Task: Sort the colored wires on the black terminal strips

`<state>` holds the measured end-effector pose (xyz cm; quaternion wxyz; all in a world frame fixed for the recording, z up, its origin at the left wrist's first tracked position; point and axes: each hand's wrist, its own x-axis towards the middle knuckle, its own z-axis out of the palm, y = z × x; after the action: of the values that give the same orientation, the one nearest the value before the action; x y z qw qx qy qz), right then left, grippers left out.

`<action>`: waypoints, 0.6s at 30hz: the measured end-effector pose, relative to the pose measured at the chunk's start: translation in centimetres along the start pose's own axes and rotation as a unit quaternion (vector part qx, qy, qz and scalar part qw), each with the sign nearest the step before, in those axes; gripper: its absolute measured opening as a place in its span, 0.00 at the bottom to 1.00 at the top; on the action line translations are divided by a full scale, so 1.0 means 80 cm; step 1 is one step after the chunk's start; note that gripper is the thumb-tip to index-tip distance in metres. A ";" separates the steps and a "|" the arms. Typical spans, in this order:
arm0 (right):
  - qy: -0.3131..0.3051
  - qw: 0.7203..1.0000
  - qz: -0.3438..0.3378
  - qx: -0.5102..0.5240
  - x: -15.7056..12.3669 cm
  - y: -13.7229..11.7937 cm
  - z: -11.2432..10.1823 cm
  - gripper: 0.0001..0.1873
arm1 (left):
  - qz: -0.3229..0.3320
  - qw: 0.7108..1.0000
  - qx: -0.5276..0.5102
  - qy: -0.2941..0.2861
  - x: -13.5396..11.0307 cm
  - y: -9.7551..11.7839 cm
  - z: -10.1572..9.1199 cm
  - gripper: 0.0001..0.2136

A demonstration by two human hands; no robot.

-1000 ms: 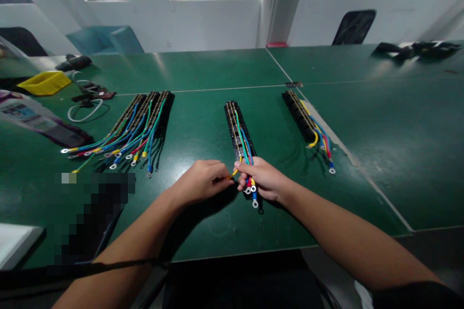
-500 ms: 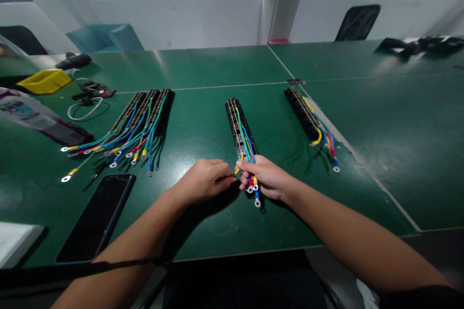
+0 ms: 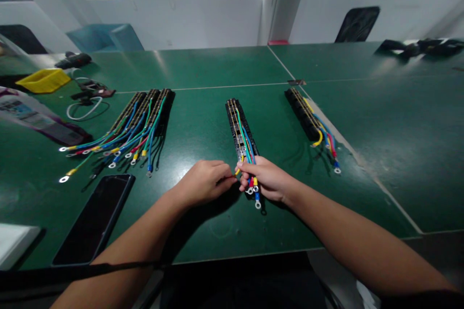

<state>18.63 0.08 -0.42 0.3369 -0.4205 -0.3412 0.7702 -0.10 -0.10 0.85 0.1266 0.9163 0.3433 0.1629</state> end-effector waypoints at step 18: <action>0.008 1.000 0.002 -0.011 -0.001 -0.001 0.001 0.07 | 0.002 1.000 0.024 -0.009 0.001 0.002 0.002 0.08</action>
<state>18.58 0.03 -0.31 0.3335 -0.4309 -0.3460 0.7638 0.12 -0.20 0.76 0.1071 0.9212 0.3442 0.1466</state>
